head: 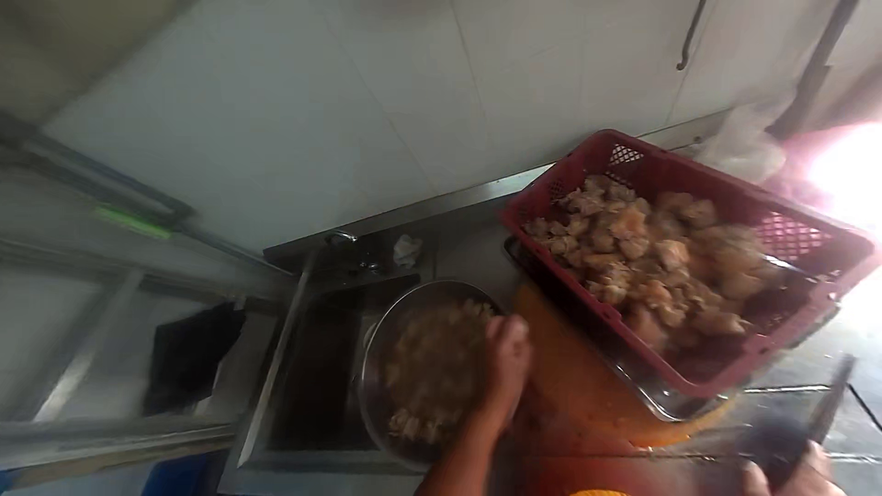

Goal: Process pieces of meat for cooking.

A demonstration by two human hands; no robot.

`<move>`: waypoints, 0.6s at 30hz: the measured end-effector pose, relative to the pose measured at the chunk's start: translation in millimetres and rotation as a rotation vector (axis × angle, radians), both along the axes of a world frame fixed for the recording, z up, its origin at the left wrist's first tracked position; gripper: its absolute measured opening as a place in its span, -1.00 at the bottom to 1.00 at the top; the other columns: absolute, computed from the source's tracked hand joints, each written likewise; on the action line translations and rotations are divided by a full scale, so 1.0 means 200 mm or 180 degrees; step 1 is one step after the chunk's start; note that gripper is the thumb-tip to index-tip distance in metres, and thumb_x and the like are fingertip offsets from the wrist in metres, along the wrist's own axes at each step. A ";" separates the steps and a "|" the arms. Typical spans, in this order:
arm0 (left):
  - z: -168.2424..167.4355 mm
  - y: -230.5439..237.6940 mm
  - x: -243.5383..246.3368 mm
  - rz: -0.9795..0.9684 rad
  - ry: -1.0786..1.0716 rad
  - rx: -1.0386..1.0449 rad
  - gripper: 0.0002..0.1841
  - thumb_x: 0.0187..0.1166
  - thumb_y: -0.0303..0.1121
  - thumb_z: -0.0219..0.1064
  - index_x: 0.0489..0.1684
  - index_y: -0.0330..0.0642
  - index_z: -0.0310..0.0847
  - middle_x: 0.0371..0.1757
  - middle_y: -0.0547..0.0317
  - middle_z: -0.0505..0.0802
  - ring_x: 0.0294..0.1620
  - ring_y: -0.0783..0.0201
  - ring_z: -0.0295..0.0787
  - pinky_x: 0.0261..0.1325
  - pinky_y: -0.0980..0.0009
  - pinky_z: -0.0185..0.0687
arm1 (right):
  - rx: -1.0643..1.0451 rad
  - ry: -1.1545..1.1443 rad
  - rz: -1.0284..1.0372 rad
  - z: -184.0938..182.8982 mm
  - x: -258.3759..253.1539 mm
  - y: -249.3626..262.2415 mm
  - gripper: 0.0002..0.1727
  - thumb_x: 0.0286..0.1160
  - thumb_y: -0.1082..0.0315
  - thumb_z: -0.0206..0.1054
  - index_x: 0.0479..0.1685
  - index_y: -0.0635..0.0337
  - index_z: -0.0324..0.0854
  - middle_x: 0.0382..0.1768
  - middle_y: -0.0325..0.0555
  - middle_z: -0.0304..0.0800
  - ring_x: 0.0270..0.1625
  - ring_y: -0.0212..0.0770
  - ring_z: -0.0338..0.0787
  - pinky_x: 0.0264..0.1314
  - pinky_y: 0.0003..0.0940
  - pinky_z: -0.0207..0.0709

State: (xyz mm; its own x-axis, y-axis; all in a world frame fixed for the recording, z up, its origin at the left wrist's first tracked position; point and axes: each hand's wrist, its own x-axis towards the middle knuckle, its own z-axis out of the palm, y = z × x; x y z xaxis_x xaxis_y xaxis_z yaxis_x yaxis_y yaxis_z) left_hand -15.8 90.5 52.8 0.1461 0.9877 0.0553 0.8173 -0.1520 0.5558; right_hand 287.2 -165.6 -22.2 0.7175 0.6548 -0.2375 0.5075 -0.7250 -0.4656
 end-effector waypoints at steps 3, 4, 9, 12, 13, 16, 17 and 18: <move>-0.06 0.11 -0.43 0.0155 0.0641 -0.0414 -0.61 0.60 -0.28 0.38 0.40 0.05 0.71 0.42 -0.04 0.71 0.40 0.02 0.67 0.44 -0.01 0.63 | 0.0006 -0.0128 0.0058 -0.04 -0.06 0.08 0.00 0.34 0.22 0.45 0.89 0.08 0.05 0.36 0.64 0.48 0.29 0.62 0.61 0.24 0.50 0.54; -0.11 0.14 -0.53 0.0062 0.0831 -0.0670 -0.58 0.61 -0.26 0.37 0.45 0.05 0.65 0.41 -0.02 0.75 0.39 0.01 0.71 0.45 -0.05 0.63 | -0.0015 -0.0267 0.0070 -0.06 -0.05 0.08 -0.04 0.33 0.20 0.48 0.86 0.05 0.15 0.35 0.59 0.49 0.31 0.58 0.60 0.23 0.48 0.55; -0.14 0.22 -0.71 0.0757 0.0510 -0.1503 -0.44 0.59 -0.14 0.41 0.60 -0.02 0.52 0.38 -0.08 0.76 0.31 0.00 0.75 0.39 -0.06 0.64 | 0.0066 -0.0659 0.1043 -0.01 -0.12 0.06 -0.57 0.58 0.19 0.26 0.34 0.15 0.69 0.22 0.42 0.65 0.32 0.48 0.64 0.25 0.42 0.55; 0.00 0.19 -0.62 0.1327 -0.1659 -0.1930 -0.61 0.68 -0.13 0.36 0.35 -0.11 0.65 -0.06 -0.03 0.86 -0.36 0.17 0.77 -0.39 0.28 0.69 | -0.0588 0.0448 0.1513 0.04 -0.23 0.10 -0.51 0.69 0.12 0.20 0.48 0.14 0.62 0.21 0.29 0.76 0.25 0.32 0.78 0.21 0.36 0.65; 0.07 0.19 -0.59 0.1368 -0.2349 -0.2178 -0.64 0.73 -0.08 0.27 0.29 -0.10 0.66 -0.09 0.01 0.87 -0.41 0.23 0.74 -0.45 0.37 0.62 | -0.0755 0.0640 0.1470 0.01 -0.27 0.11 -0.46 0.68 0.06 0.20 0.52 0.16 0.57 0.19 0.30 0.77 0.24 0.32 0.78 0.23 0.36 0.64; 0.24 0.16 -0.51 0.0788 -0.3993 -0.2898 -0.52 0.83 0.01 -0.05 0.27 -0.19 0.56 0.01 -0.09 0.84 -0.50 0.32 0.69 -0.57 0.53 0.51 | -0.0841 0.0653 0.1284 -0.06 -0.36 0.15 -0.42 0.68 0.00 0.16 0.50 0.22 0.54 0.18 0.37 0.77 0.26 0.39 0.78 0.24 0.42 0.60; 0.28 0.15 -0.47 0.0536 -0.4388 -0.3048 -0.49 0.83 0.01 -0.13 0.27 -0.24 0.53 0.07 -0.17 0.82 -0.50 0.31 0.69 -0.58 0.53 0.50 | -0.0825 0.0619 0.1275 -0.07 -0.37 0.14 -0.46 0.69 -0.01 0.14 0.45 0.18 0.58 0.14 0.36 0.80 0.23 0.39 0.80 0.20 0.43 0.61; 0.31 0.14 -0.44 0.0321 -0.4650 -0.3144 -0.46 0.80 -0.01 -0.19 0.27 -0.27 0.54 0.10 -0.23 0.81 -0.49 0.28 0.70 -0.58 0.51 0.51 | -0.0827 0.0621 0.1265 -0.08 -0.37 0.12 -0.50 0.68 -0.01 0.14 0.38 0.10 0.65 0.10 0.32 0.82 0.19 0.38 0.81 0.17 0.43 0.62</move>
